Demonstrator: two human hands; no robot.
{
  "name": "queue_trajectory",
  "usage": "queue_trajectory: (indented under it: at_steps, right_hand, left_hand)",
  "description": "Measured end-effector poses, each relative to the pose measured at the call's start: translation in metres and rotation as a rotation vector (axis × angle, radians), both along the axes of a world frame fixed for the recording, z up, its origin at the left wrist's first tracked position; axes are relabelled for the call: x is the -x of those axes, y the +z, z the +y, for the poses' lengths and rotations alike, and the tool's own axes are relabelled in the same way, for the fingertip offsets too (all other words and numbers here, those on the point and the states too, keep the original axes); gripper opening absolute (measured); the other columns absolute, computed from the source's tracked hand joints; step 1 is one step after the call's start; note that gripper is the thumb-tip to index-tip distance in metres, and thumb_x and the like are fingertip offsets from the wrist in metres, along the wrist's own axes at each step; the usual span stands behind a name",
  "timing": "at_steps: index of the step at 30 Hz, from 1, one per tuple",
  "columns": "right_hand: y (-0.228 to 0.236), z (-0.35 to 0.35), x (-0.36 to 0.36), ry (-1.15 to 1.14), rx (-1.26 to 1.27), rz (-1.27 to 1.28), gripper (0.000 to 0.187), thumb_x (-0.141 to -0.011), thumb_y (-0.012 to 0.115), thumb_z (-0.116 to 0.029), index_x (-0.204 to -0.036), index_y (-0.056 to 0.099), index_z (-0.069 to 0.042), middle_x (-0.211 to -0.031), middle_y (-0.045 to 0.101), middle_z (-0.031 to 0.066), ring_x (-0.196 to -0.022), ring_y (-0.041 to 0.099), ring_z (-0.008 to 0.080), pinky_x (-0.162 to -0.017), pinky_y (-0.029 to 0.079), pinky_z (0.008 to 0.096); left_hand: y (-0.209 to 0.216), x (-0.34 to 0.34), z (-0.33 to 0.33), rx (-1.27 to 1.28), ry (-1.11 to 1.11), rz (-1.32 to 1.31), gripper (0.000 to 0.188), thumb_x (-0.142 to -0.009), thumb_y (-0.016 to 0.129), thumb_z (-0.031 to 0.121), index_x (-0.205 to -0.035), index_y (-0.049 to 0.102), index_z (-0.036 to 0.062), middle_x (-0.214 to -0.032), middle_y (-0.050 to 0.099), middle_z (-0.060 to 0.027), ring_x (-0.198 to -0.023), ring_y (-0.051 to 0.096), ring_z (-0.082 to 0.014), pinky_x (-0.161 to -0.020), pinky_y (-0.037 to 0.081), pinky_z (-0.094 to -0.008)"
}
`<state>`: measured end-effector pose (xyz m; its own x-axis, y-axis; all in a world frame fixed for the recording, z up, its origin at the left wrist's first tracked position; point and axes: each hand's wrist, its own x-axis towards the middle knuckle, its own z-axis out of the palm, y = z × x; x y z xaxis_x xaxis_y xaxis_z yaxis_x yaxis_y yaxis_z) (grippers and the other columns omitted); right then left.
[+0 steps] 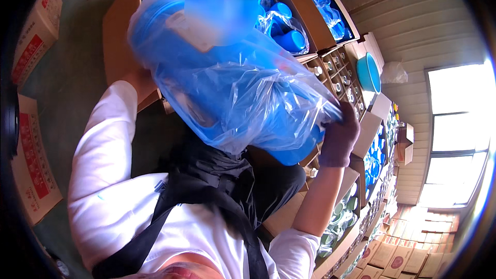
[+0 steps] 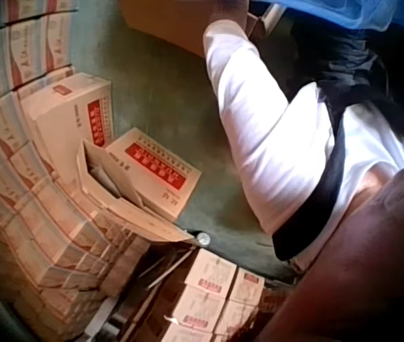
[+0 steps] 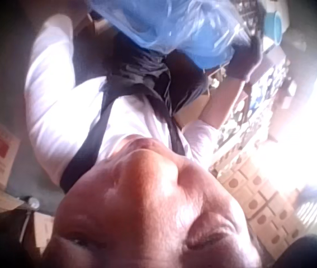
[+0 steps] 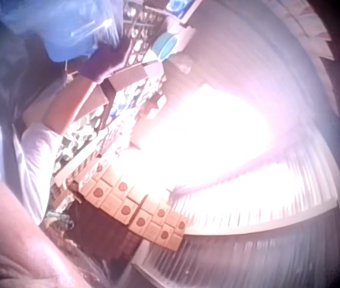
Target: The person places white caps onto glass flasks in a cardboard grid, then inserts individual flasks into blue plastic thermos bodies, seals them with a blue lid, and places the completed thermoses into plastic bags and back into boxes.
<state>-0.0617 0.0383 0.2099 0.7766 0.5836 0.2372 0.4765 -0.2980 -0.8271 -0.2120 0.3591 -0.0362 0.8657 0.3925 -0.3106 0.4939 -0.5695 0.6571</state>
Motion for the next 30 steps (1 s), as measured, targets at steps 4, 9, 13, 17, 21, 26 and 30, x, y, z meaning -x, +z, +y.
queue_trajectory:
  at_steps: [4,9,13,17,21,26,30]
  right_hand:
    - [-0.001,-0.018,-0.001,0.084,0.116,0.316,0.048,-0.07,0.054,0.014,-0.117,0.054,0.004,-0.097,0.066,0.0108,-0.081,0.065,0.0174,-0.065,0.051,0.0263]
    - [0.003,-0.041,-0.007,0.12,0.106,0.496,0.049,-0.075,0.062,0.005,-0.123,0.05,0.005,-0.095,0.066,0.0116,-0.076,0.066,0.0183,-0.068,0.053,0.0284]
    - [-0.007,-0.091,-0.026,0.197,-0.041,0.657,0.061,-0.073,0.07,-0.001,-0.129,0.047,0.002,-0.113,0.063,0.0126,-0.099,0.064,0.0219,-0.086,0.053,0.0336]
    - [-0.014,-0.122,-0.045,0.234,-0.087,0.687,0.062,-0.074,0.072,-0.006,-0.13,0.047,0.001,-0.116,0.062,0.0122,-0.104,0.062,0.025,-0.09,0.052,0.0369]
    - [-0.024,-0.113,-0.049,0.19,-0.06,0.719,0.069,-0.073,0.077,-0.016,-0.132,0.046,0.002,-0.118,0.061,0.0112,-0.102,0.063,0.0231,-0.088,0.052,0.0352]
    - [-0.024,-0.111,-0.036,0.222,-0.114,0.782,0.067,-0.073,0.079,-0.019,-0.129,0.048,0.003,-0.114,0.062,0.0112,-0.1,0.063,0.0222,-0.087,0.052,0.0347]
    - [-0.027,-0.11,-0.011,0.272,-0.254,0.801,0.064,-0.07,0.079,-0.013,-0.125,0.05,0.004,-0.109,0.065,0.0118,-0.093,0.065,0.0221,-0.082,0.054,0.0334]
  left_hand:
    - [0.001,-0.01,-0.009,-0.038,0.034,-0.093,0.05,-0.091,0.051,0.047,-0.117,0.061,0.0055,-0.106,0.067,-0.0124,-0.098,0.063,-0.023,-0.088,0.047,-0.035]
    - [0.0,-0.002,-0.016,-0.09,0.088,-0.153,0.051,-0.091,0.051,0.048,-0.118,0.061,0.0059,-0.107,0.066,-0.012,-0.099,0.062,-0.0228,-0.089,0.047,-0.0348]
    - [-0.005,0.025,-0.005,-0.104,0.147,-0.154,0.051,-0.091,0.051,0.048,-0.119,0.061,0.0061,-0.107,0.066,-0.0118,-0.099,0.062,-0.0227,-0.089,0.047,-0.0347]
    - [-0.009,0.041,0.023,0.003,0.208,-0.108,0.052,-0.091,0.051,0.049,-0.119,0.06,0.0064,-0.108,0.066,-0.0116,-0.1,0.062,-0.0225,-0.089,0.047,-0.0346]
    - [-0.01,0.034,0.054,0.227,0.263,-0.12,0.053,-0.091,0.051,0.05,-0.12,0.06,0.0066,-0.108,0.066,-0.0113,-0.1,0.062,-0.0224,-0.089,0.046,-0.0344]
    - [-0.007,0.031,0.073,0.378,0.297,-0.145,0.053,-0.091,0.05,0.05,-0.12,0.06,0.007,-0.109,0.066,-0.011,-0.1,0.062,-0.0222,-0.089,0.046,-0.0343]
    - [-0.008,0.046,0.077,0.436,0.322,-0.156,0.054,-0.091,0.05,0.051,-0.121,0.06,0.0072,-0.109,0.066,-0.0108,-0.101,0.061,-0.022,-0.09,0.046,-0.0341]
